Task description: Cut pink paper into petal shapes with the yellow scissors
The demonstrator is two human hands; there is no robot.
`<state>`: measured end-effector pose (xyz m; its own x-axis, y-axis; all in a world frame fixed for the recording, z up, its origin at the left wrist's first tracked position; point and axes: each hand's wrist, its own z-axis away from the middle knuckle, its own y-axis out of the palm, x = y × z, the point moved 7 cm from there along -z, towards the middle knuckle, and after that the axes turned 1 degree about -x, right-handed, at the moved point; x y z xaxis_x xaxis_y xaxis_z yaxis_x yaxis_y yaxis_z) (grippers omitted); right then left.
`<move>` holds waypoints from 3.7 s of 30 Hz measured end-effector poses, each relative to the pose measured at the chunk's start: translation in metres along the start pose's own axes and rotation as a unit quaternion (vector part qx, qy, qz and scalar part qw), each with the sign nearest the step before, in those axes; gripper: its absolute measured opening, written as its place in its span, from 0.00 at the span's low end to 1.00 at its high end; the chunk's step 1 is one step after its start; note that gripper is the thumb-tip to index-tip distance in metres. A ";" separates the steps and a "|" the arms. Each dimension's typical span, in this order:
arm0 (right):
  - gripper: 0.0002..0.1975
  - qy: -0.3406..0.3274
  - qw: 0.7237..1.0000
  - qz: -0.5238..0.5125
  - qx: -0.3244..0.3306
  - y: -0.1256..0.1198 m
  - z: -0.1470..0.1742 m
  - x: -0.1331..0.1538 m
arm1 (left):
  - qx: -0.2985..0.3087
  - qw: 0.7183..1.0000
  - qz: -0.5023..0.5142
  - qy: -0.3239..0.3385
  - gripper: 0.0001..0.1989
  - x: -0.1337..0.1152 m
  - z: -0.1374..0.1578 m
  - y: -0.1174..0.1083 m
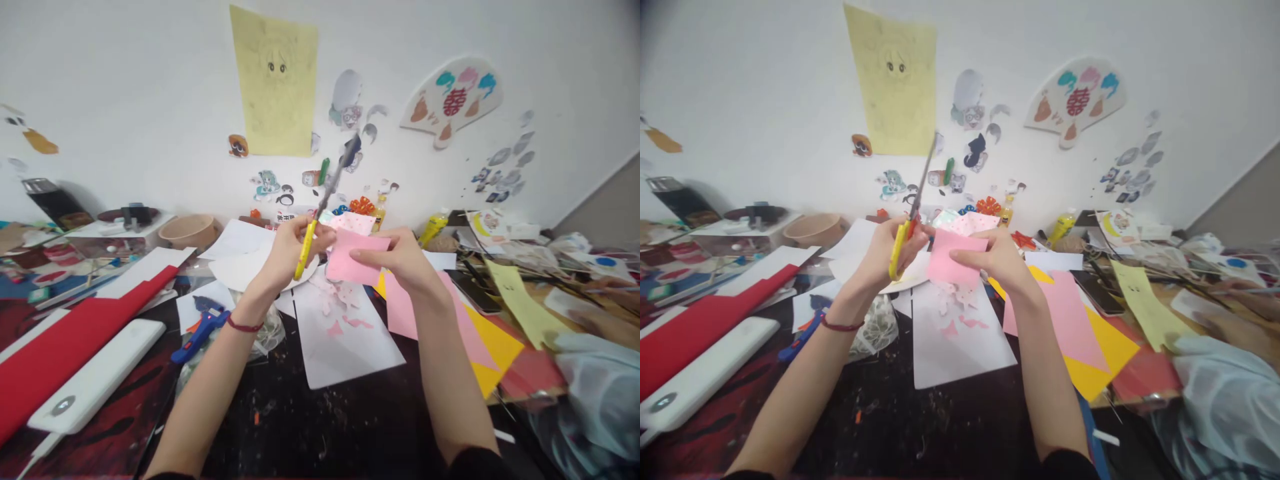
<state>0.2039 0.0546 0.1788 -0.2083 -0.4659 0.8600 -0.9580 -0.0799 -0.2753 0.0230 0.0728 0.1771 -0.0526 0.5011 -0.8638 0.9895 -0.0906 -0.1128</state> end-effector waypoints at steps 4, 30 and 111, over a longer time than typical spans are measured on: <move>0.30 -0.025 0.998 0.017 0.054 0.017 -0.017 0.009 | 0.041 0.999 0.029 0.005 0.24 0.000 -0.011 0.001; 0.18 -0.087 0.973 -0.128 -0.170 0.028 -0.024 0.005 | -0.187 0.961 0.091 0.183 0.24 -0.015 0.003 -0.012; 0.08 -0.108 0.960 -0.204 -0.157 0.026 -0.023 0.001 | -0.173 0.967 0.117 0.146 0.17 -0.016 0.011 0.001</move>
<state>0.1747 0.0720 0.1821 0.2111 -0.6267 0.7501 -0.9703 -0.0416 0.2383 0.0232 0.0557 0.1852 0.1680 0.7280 -0.6647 0.9585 0.0369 0.2827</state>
